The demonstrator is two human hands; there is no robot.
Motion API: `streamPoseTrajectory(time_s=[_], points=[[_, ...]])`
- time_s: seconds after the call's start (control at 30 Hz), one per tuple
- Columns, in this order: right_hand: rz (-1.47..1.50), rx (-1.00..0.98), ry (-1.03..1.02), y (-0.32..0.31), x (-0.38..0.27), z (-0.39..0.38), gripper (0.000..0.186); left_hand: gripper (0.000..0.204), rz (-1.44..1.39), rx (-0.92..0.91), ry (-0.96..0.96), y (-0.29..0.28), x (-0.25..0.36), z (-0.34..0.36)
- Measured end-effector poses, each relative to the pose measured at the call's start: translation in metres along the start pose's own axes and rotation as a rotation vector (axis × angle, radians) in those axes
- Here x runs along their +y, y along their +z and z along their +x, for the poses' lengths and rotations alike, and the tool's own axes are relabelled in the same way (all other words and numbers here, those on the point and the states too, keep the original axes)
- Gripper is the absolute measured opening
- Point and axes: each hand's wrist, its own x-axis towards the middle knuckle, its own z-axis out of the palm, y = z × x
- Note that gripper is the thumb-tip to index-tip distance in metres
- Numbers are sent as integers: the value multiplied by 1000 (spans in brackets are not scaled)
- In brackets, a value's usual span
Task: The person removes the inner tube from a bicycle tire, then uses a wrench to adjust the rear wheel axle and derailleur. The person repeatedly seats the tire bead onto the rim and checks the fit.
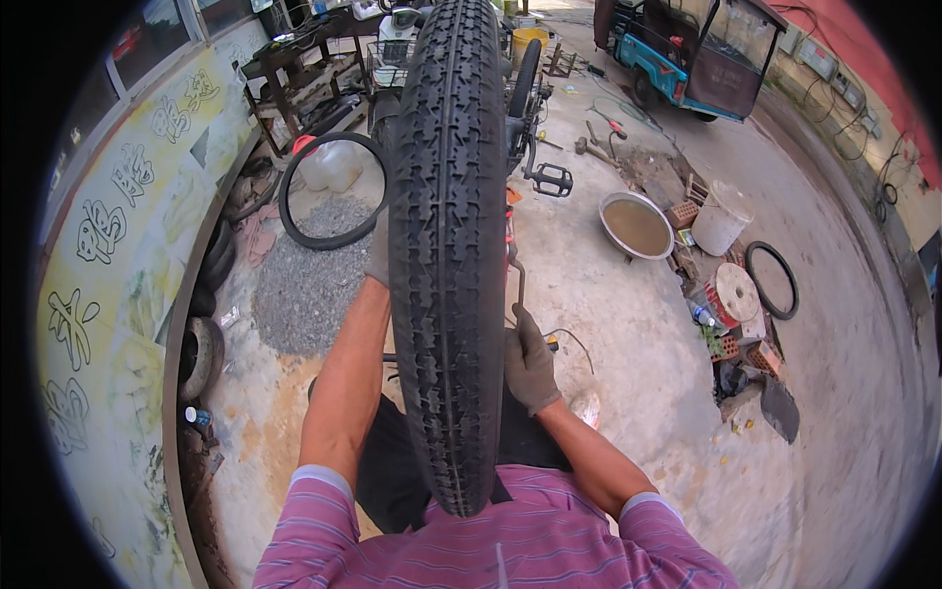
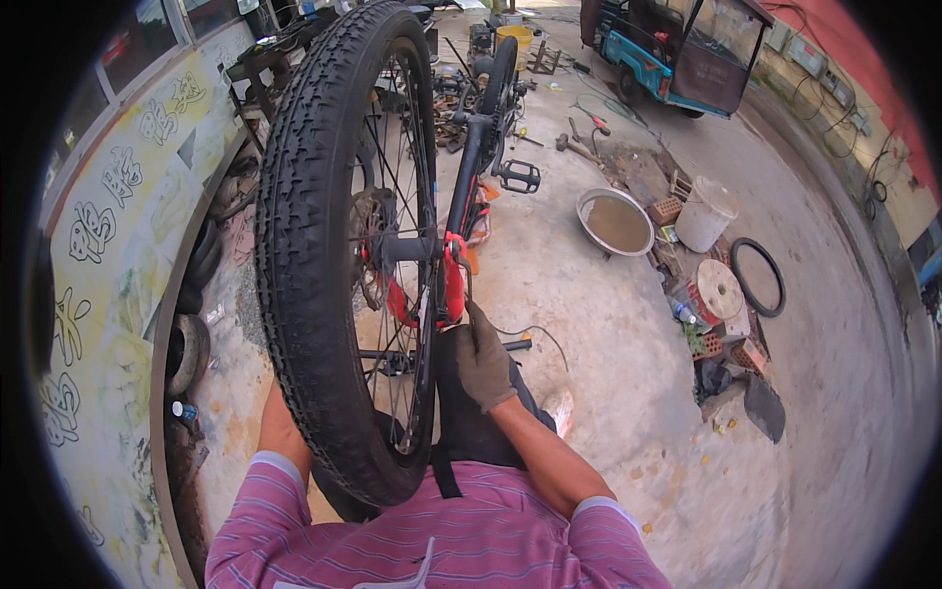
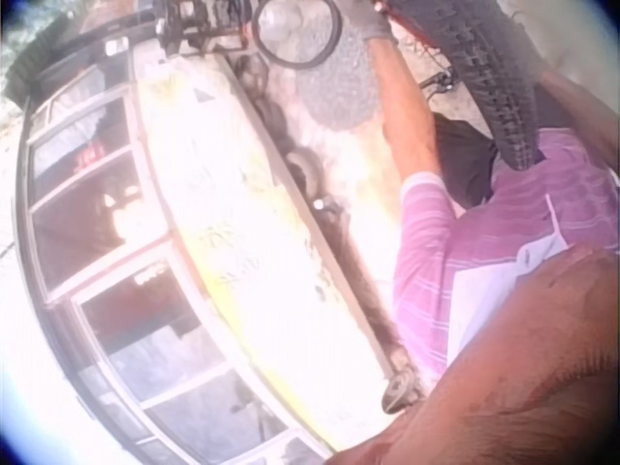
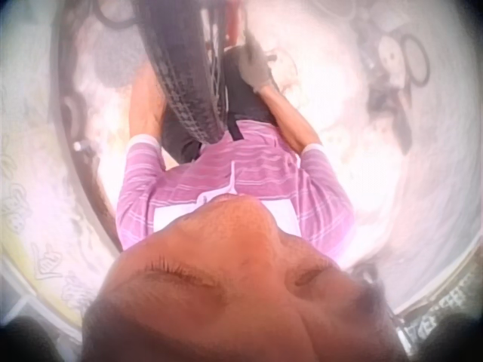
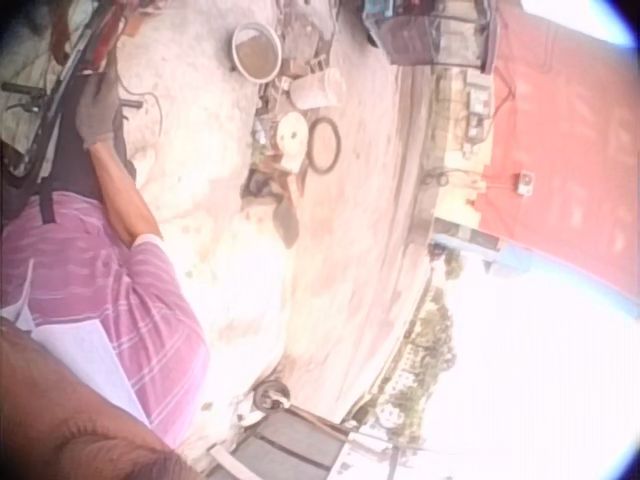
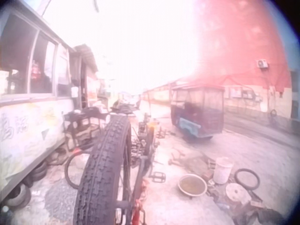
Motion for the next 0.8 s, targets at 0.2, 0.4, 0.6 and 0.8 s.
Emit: streamPoseTrajectory(time_s=[0.2,0.4,0.6,0.8], points=[[186,-244,217,-15,-2,29,67,46,-269,-6,-48,10,6,-24],[111,-162,351,-2,-9,25,75,43,-359,25,-22,14,-4,-28],[-29,-165,273,-3,-13,27,78,39,-256,74,12,13,-9,-26],[-52,-239,613,-21,-31,11,83,37,-457,81,-36,18,-14,-26]])
